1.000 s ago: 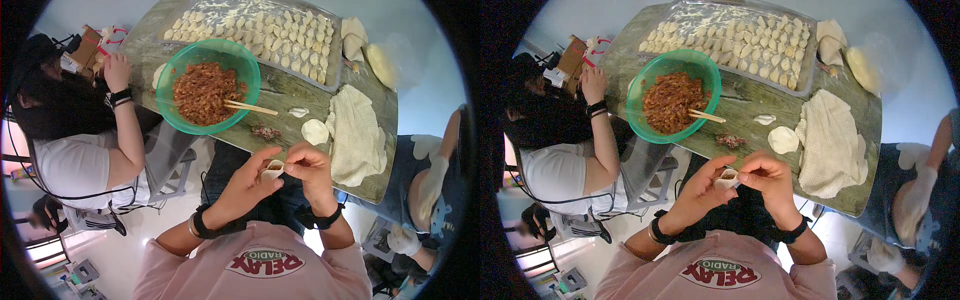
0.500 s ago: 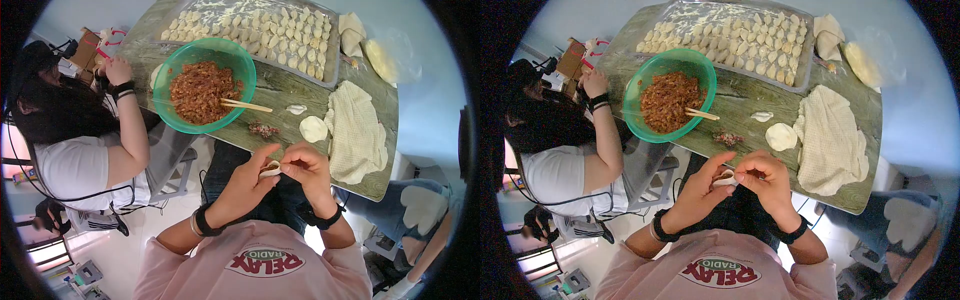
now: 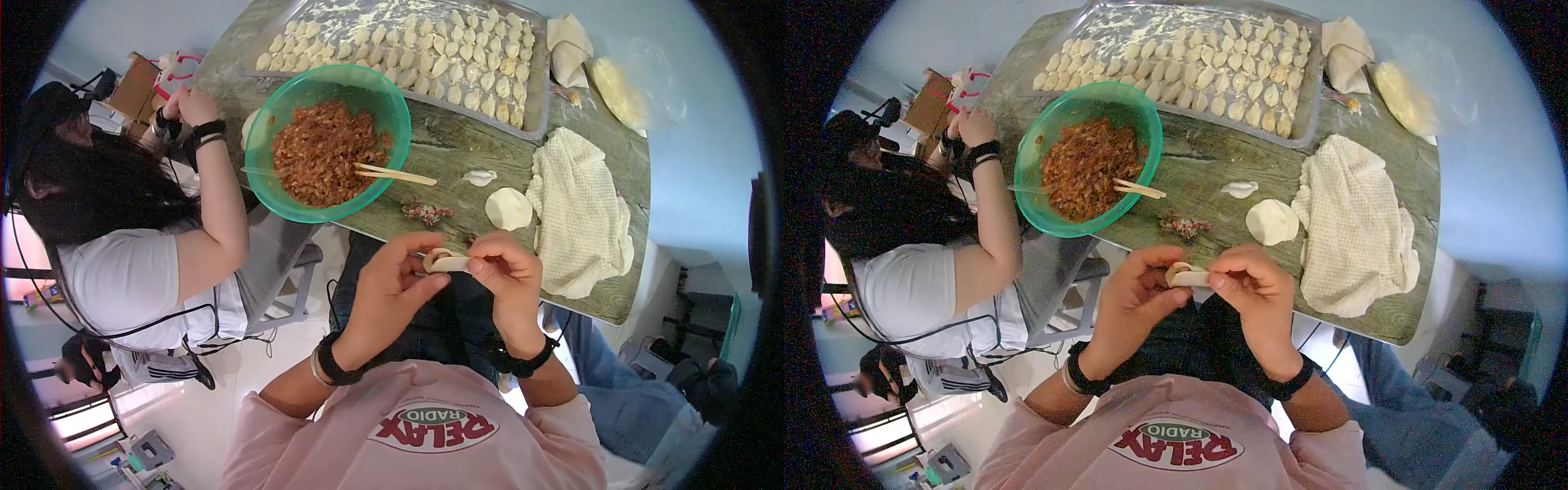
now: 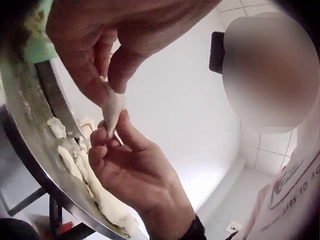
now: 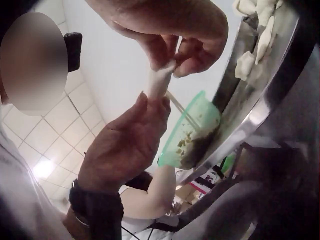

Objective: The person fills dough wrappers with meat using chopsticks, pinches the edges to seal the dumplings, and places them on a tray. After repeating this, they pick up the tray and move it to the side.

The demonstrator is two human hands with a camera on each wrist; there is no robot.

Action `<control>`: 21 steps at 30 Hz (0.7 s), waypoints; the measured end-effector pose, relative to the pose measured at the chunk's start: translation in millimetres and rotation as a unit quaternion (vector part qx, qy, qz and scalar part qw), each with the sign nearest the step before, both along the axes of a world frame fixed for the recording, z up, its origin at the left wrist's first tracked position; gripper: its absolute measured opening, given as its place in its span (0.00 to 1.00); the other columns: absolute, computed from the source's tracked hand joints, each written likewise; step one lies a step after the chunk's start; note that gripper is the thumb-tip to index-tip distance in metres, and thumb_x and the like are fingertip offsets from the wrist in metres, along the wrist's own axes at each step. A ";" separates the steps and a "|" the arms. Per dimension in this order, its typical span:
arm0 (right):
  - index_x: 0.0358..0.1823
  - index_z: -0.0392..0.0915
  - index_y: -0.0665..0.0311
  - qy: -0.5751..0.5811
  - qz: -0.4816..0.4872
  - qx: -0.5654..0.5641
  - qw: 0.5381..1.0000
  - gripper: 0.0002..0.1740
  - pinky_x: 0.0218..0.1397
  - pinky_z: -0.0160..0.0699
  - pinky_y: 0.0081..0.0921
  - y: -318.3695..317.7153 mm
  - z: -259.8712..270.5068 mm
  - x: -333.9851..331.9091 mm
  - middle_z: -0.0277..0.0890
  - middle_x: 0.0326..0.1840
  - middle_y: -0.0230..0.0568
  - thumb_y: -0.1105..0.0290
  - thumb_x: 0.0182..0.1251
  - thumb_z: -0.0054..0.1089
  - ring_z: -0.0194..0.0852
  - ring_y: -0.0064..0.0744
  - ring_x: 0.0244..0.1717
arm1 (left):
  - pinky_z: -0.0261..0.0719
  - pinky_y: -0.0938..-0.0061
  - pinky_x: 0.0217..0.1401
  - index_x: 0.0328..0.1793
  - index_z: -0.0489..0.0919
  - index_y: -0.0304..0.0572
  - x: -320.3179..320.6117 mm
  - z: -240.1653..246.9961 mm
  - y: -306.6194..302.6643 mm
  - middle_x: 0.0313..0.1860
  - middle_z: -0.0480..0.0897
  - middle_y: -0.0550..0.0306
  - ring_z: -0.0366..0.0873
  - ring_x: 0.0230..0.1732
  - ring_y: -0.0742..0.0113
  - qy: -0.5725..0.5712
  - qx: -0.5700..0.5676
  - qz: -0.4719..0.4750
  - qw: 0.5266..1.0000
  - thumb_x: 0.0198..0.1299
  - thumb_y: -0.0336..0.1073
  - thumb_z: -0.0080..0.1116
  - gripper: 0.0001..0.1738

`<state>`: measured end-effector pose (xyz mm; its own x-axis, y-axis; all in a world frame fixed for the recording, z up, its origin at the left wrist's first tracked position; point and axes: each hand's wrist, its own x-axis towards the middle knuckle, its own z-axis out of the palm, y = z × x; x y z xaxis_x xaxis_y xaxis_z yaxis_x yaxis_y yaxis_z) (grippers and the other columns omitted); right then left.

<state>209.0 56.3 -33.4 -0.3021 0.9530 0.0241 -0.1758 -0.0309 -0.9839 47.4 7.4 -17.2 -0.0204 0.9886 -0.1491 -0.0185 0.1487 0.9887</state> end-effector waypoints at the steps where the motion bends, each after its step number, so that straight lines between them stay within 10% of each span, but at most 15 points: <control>1: 0.32 0.76 0.67 0.016 -0.009 -0.015 1.000 0.04 0.37 0.65 0.15 -0.5 0.2 0.4 0.70 0.33 0.32 0.77 0.55 0.61 0.67 0.19 0.35 | 0.76 0.79 0.48 0.56 0.67 0.35 -1.6 -1.3 -0.3 0.45 0.77 0.54 0.76 0.45 0.70 -0.058 -0.009 0.034 0.998 0.52 0.21 0.58 0.24; 21: 0.32 0.75 0.68 0.076 -0.011 -0.052 0.996 0.04 0.38 0.67 0.15 -10.8 5.1 1.5 0.70 0.33 0.33 0.78 0.55 0.61 0.67 0.19 0.33 | 0.74 0.82 0.42 0.43 0.74 0.34 4.1 -1.9 -4.7 0.34 0.78 0.59 0.75 0.37 0.75 0.052 0.084 0.119 0.988 0.52 0.23 0.60 0.12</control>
